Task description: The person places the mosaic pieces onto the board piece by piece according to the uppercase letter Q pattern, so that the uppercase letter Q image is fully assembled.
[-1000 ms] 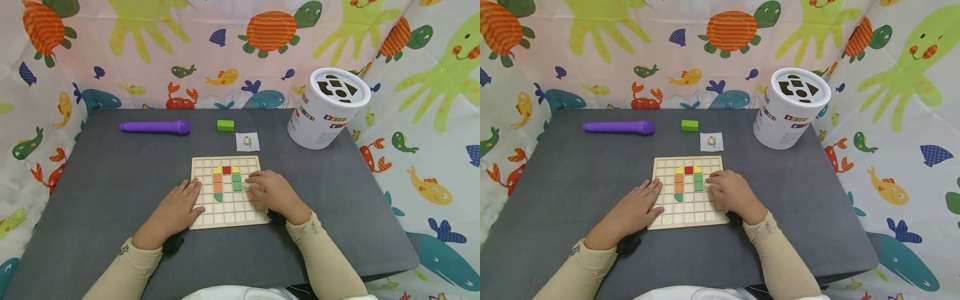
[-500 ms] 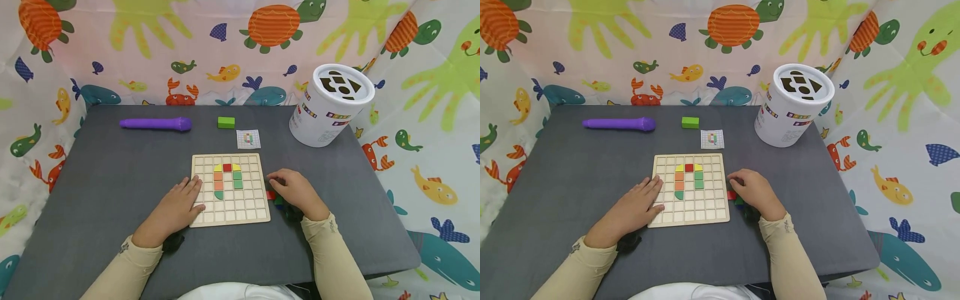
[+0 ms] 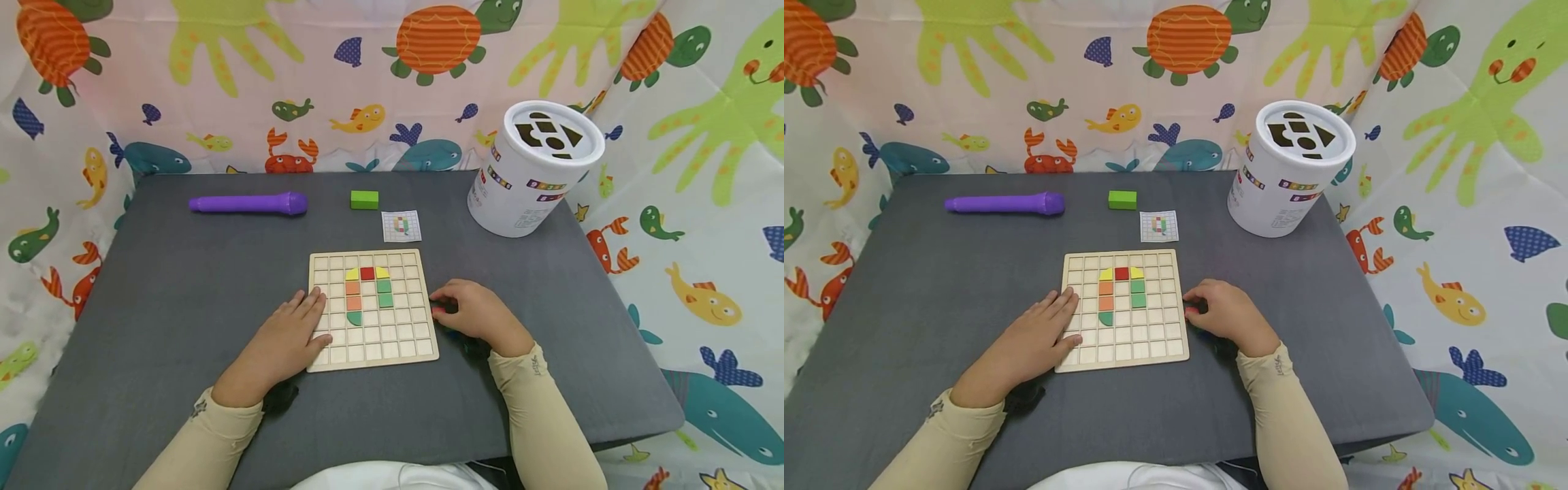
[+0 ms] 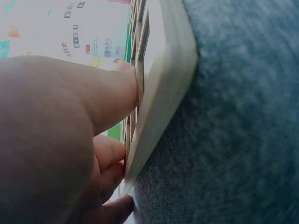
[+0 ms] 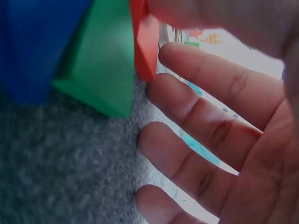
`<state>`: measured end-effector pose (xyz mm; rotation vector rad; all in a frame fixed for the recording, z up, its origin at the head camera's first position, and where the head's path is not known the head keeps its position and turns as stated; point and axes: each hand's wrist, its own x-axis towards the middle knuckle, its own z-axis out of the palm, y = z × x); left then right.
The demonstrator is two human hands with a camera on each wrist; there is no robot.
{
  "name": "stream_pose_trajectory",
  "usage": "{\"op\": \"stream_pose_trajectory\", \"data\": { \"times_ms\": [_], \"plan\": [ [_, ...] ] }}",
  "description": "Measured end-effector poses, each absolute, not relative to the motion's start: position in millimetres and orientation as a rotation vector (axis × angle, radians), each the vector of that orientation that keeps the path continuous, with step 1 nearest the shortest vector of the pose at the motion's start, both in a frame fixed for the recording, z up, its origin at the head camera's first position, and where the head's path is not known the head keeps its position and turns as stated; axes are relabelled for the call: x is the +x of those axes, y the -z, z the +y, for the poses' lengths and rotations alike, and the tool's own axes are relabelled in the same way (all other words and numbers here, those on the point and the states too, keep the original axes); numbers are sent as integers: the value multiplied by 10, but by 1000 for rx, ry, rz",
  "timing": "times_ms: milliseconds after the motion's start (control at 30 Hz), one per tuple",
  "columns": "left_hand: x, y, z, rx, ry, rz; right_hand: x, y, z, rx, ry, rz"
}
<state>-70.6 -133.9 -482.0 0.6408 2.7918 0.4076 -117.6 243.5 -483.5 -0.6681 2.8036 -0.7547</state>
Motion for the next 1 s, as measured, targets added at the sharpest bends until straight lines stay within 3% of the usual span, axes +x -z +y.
{"op": "stream_pose_trajectory", "data": {
  "times_ms": [1000],
  "plan": [
    [-707, 4805, -1348, 652, -420, 2793, -1195, 4804, 2491, -628, 577, 2905]
  ]
}}
